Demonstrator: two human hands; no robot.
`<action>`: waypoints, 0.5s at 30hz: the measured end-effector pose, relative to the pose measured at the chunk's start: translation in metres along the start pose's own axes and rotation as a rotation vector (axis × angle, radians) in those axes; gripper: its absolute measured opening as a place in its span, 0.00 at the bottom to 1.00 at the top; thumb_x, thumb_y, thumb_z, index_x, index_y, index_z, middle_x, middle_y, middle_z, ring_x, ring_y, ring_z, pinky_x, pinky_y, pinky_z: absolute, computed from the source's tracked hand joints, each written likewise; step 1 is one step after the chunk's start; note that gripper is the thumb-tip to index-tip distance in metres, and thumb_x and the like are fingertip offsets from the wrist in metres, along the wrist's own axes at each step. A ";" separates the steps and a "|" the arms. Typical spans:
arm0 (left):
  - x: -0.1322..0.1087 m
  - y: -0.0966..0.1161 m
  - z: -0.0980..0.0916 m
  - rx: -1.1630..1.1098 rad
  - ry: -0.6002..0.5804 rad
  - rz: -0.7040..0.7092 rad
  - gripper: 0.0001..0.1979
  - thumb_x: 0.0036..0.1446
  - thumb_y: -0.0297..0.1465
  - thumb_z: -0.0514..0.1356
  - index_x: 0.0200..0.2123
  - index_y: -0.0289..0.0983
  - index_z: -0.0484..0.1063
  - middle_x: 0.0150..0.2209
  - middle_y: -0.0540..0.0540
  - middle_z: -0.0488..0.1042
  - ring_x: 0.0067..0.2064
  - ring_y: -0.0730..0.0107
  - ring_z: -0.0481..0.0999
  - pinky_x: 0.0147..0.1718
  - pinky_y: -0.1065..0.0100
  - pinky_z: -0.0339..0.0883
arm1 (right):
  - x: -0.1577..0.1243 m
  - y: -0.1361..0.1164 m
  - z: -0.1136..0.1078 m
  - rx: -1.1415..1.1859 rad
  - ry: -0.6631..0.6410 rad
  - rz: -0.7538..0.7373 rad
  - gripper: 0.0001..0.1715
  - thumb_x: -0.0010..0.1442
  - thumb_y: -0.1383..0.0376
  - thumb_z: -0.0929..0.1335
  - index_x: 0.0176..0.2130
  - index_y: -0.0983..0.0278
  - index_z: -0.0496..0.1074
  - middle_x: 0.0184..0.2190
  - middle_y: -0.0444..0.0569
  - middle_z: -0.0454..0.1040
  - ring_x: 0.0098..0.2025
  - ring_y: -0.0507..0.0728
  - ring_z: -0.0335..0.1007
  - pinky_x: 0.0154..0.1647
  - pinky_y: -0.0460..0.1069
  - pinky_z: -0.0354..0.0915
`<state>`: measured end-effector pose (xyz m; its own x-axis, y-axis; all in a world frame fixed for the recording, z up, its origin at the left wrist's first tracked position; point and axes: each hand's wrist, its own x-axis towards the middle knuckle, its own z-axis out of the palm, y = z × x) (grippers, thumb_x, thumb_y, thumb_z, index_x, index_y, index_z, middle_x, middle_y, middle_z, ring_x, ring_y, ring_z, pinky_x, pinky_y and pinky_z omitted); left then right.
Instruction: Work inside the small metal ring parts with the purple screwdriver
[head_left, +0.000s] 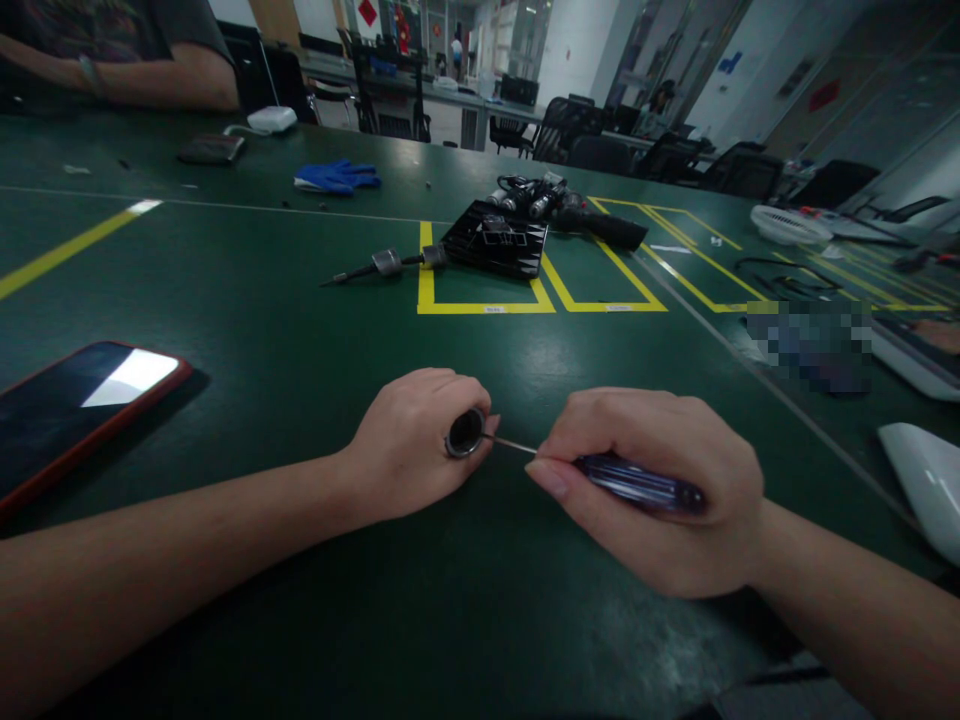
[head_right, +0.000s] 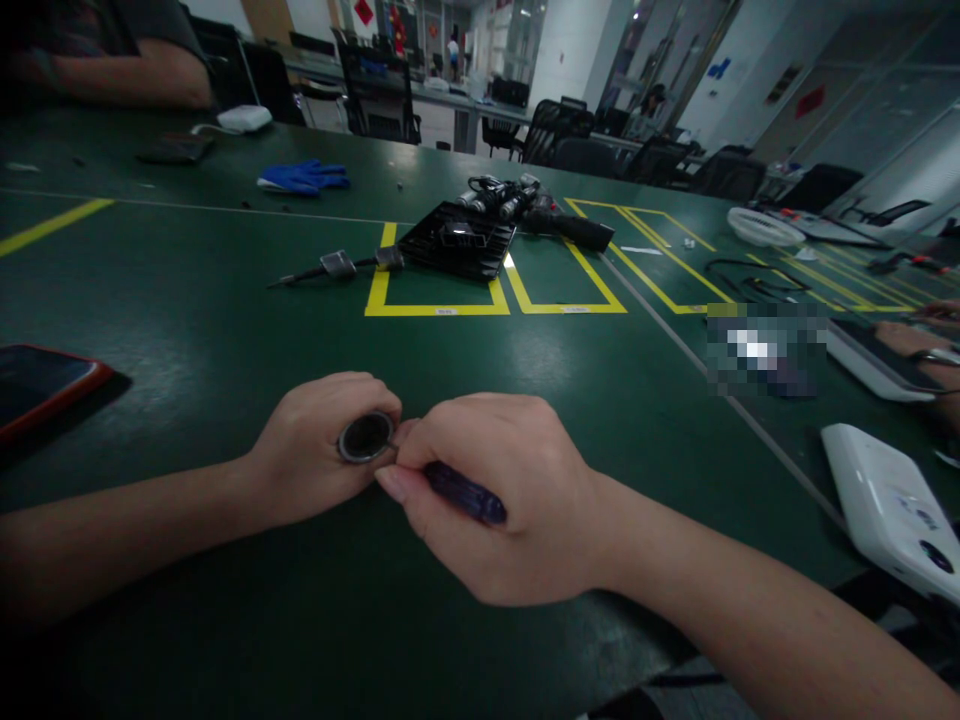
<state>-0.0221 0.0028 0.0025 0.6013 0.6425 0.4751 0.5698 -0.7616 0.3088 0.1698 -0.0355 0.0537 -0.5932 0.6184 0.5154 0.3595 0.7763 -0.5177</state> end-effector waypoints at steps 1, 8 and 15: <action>0.000 0.000 0.000 0.003 -0.008 -0.001 0.07 0.53 0.30 0.53 0.24 0.35 0.63 0.22 0.50 0.66 0.24 0.72 0.64 0.23 0.70 0.55 | 0.000 0.000 0.000 -0.004 -0.002 0.001 0.04 0.54 0.72 0.65 0.29 0.64 0.65 0.22 0.41 0.68 0.24 0.47 0.63 0.25 0.44 0.60; 0.000 0.001 -0.001 0.012 -0.030 -0.017 0.06 0.53 0.30 0.53 0.25 0.34 0.64 0.22 0.50 0.66 0.24 0.73 0.64 0.24 0.70 0.55 | 0.000 -0.002 -0.001 -0.039 -0.005 0.024 0.05 0.55 0.72 0.65 0.29 0.63 0.65 0.21 0.41 0.68 0.22 0.47 0.63 0.23 0.44 0.59; -0.002 -0.003 0.001 -0.018 -0.017 0.006 0.06 0.53 0.30 0.55 0.26 0.34 0.64 0.23 0.49 0.68 0.25 0.72 0.65 0.24 0.71 0.55 | 0.001 -0.001 0.001 -0.014 0.019 0.005 0.04 0.54 0.72 0.66 0.29 0.64 0.66 0.22 0.41 0.69 0.23 0.46 0.63 0.24 0.43 0.60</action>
<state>-0.0246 0.0034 0.0001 0.6140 0.6394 0.4628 0.5563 -0.7665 0.3210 0.1682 -0.0360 0.0538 -0.5779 0.6244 0.5256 0.3726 0.7748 -0.5107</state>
